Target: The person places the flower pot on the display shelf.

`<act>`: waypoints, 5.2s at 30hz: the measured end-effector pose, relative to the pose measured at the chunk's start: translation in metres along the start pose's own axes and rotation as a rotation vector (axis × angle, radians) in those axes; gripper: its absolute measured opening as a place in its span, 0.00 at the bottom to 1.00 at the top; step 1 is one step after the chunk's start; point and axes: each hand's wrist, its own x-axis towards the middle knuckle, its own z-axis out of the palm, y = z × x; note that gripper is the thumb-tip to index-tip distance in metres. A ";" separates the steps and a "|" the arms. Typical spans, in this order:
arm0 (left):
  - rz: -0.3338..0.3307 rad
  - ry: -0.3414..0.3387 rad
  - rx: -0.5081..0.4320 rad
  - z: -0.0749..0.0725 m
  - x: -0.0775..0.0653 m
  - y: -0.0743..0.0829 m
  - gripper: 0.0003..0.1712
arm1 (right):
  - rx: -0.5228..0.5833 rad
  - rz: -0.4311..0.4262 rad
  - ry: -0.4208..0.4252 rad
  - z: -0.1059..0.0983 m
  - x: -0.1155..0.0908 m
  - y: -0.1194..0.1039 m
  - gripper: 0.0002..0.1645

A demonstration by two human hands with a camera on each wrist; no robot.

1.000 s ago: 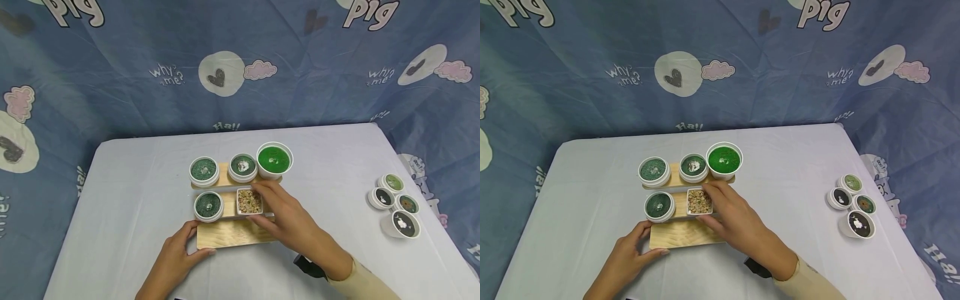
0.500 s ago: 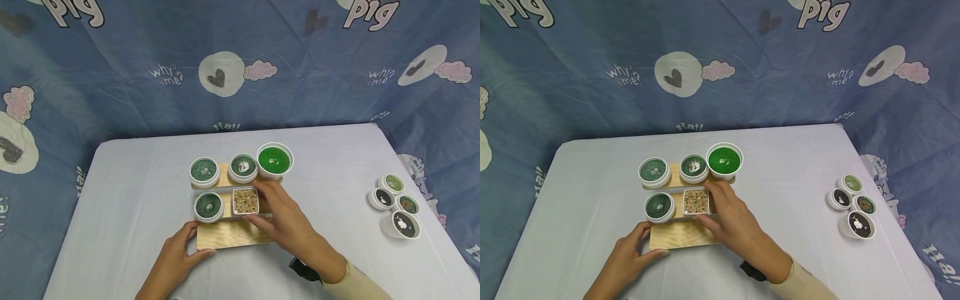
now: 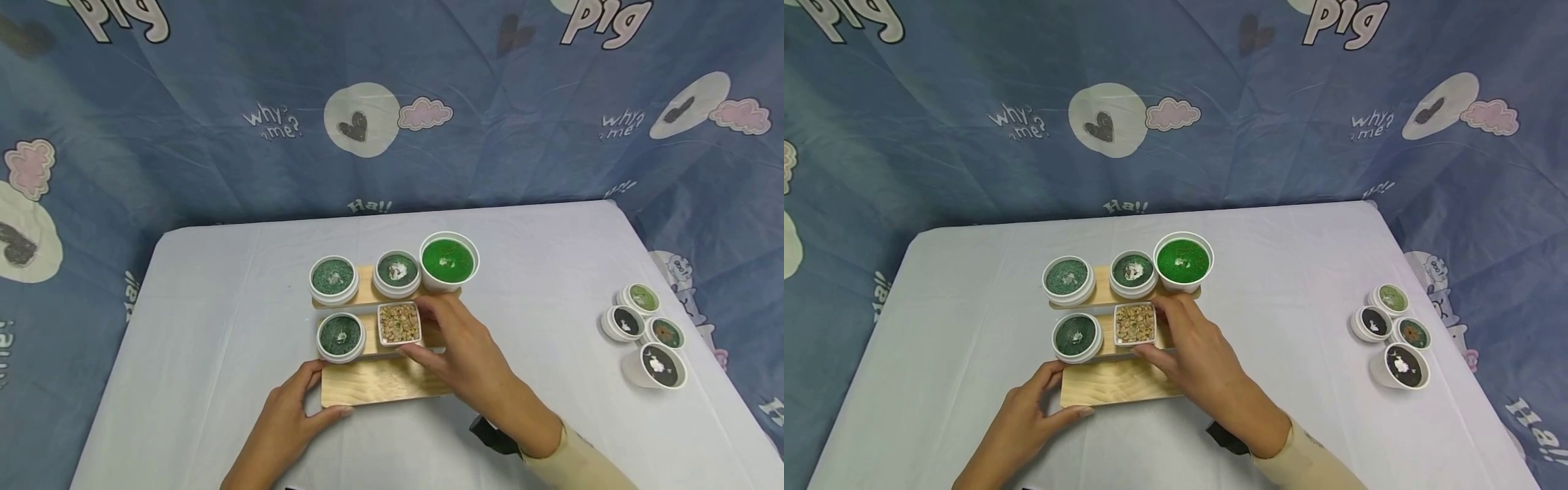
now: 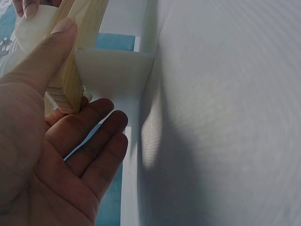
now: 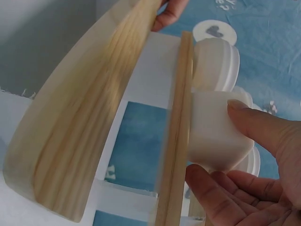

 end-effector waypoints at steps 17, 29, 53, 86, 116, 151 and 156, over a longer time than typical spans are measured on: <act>0.012 0.016 0.016 0.001 0.000 -0.001 0.38 | -0.035 -0.001 0.045 -0.019 -0.026 0.008 0.42; -0.018 0.008 0.013 0.001 0.000 -0.001 0.38 | -0.142 0.057 0.061 -0.038 -0.055 0.021 0.45; -0.009 0.023 0.025 0.002 -0.002 -0.002 0.37 | -0.297 0.217 0.130 -0.060 -0.101 0.050 0.42; 0.014 0.030 0.033 0.002 0.000 -0.004 0.38 | -0.501 0.952 0.054 -0.135 -0.163 0.132 0.54; 0.004 0.031 0.044 0.003 0.001 -0.003 0.38 | -0.396 1.223 -0.043 -0.151 -0.178 0.167 0.62; 0.004 0.024 0.039 0.003 0.001 -0.003 0.38 | -0.322 1.104 0.033 -0.149 -0.187 0.161 0.54; -0.003 0.027 0.043 0.003 0.000 -0.002 0.38 | -0.326 1.095 0.048 -0.148 -0.188 0.161 0.53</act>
